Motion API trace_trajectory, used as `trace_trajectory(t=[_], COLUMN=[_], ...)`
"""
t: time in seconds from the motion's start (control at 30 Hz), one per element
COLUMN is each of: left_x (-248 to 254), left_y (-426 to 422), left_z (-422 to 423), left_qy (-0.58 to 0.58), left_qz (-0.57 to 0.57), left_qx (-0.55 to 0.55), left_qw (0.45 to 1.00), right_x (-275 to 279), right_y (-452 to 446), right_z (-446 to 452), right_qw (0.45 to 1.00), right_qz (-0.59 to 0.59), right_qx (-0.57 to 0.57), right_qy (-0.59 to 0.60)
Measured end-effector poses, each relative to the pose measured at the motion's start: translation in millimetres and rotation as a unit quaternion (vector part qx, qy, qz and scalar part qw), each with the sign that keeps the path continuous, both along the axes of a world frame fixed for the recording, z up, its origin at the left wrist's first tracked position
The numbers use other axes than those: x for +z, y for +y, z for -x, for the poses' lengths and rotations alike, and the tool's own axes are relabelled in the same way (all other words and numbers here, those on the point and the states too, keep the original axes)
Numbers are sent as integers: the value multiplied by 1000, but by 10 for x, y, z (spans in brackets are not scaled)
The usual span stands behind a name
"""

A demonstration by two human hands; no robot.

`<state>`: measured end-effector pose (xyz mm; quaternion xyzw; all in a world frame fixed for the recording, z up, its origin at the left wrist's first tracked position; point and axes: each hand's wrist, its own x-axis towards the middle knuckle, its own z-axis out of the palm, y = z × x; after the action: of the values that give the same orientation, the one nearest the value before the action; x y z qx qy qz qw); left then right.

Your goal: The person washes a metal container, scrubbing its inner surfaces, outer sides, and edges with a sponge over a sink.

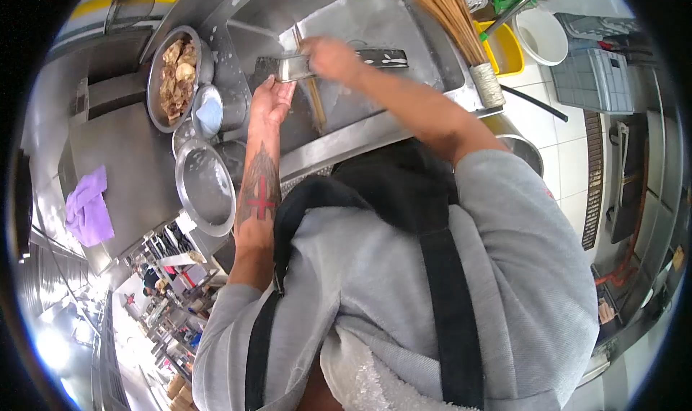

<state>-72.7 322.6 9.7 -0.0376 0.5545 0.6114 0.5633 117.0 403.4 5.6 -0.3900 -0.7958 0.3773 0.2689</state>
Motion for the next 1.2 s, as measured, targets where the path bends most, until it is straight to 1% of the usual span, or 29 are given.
trace_trajectory(t=[0.03,0.07,0.1,0.13,0.17,0.23,0.3,0.33,0.37,0.43,0.47,0.5,0.57,0.63,0.67,0.7,0.73,0.77,0.8,0.83,0.87,0.9,0.97,1.0,1.03,1.07,1.13,1.17,1.2], left_x=[-36,-99,-50,-24,-20,-198,-261,-274,-264,-290,-294,-316,-419,-458,-408,-278,-177,-78,-121,-211,-300,-323,-346,-114,-111,-110,-214,-314,-254], left_y=[-103,-185,-130,-172,-259,-173,-168,-178,-194,-206,-240,-213,-202,-243,-238,-251,-254,-188,-128,-172,-235,-214,-236,-221,-162,-162,-258,-222,-199], left_z=[60,151,173,165,125,104,84,52,48,42,53,87,143,110,34,-64,-101,-136,-101,-43,11,0,-29,-96,-98,-111,-59,-7,-32], left_qy=[3,65,67,73,78,110,271,291,292,317,319,320,318,311,307,307,305,302,301,260,220,220,217,281,280,263,246,238,231], left_qz=[0,55,49,73,104,121,142,136,141,149,154,160,166,128,121,124,139,150,143,120,98,96,93,192,185,163,145,146,153], left_qx=[-24,-80,-81,-63,-46,-22,-22,-2,-2,-25,-27,-25,-23,-29,-25,-21,-21,-22,-20,-9,3,4,18,-33,-31,-19,-8,7,19], left_qw=[1000,993,993,993,990,986,952,947,946,936,935,934,933,941,944,943,942,941,943,958,971,971,972,940,941,951,958,960,961], right_x=[-101,-183,-253,-367,-494,-407,-304,-293,-277,-330,-337,-300,-203,-194,-52,20,-59,-130,-278,-232,-225,-173,-190,-233,-276,-370,-311,-297,-290], right_y=[21,128,233,127,-71,-523,-935,-889,-790,-541,-537,-616,-884,-609,-330,-183,-208,-364,-595,-744,-678,-507,-226,-362,-613,-577,-599,-539,-539], right_z=[-34,-77,-95,-75,-54,52,208,190,204,288,338,331,278,320,328,343,374,398,417,354,269,259,305,256,286,275,245,283,314], right_qw=[1000,999,997,999,999,992,984,991,991,994,997,997,990,991,995,979,987,988,996,970,990,990,986,978,989,990,991,990,990], right_qz=[8,21,29,-3,4,32,-114,-24,-20,67,45,45,-56,-63,60,182,122,119,-24,-159,-87,-89,57,7,-92,-77,-57,-62,-60], right_qx=[2,4,7,28,28,108,50,87,88,32,43,39,83,78,74,69,92,89,59,29,56,57,130,197,94,102,110,120,129], right_qy=[3,-30,-65,-37,-40,59,126,97,99,77,43,45,96,92,19,-53,-47,-46,69,181,96,96,-85,-66,72,65,59,29,0])
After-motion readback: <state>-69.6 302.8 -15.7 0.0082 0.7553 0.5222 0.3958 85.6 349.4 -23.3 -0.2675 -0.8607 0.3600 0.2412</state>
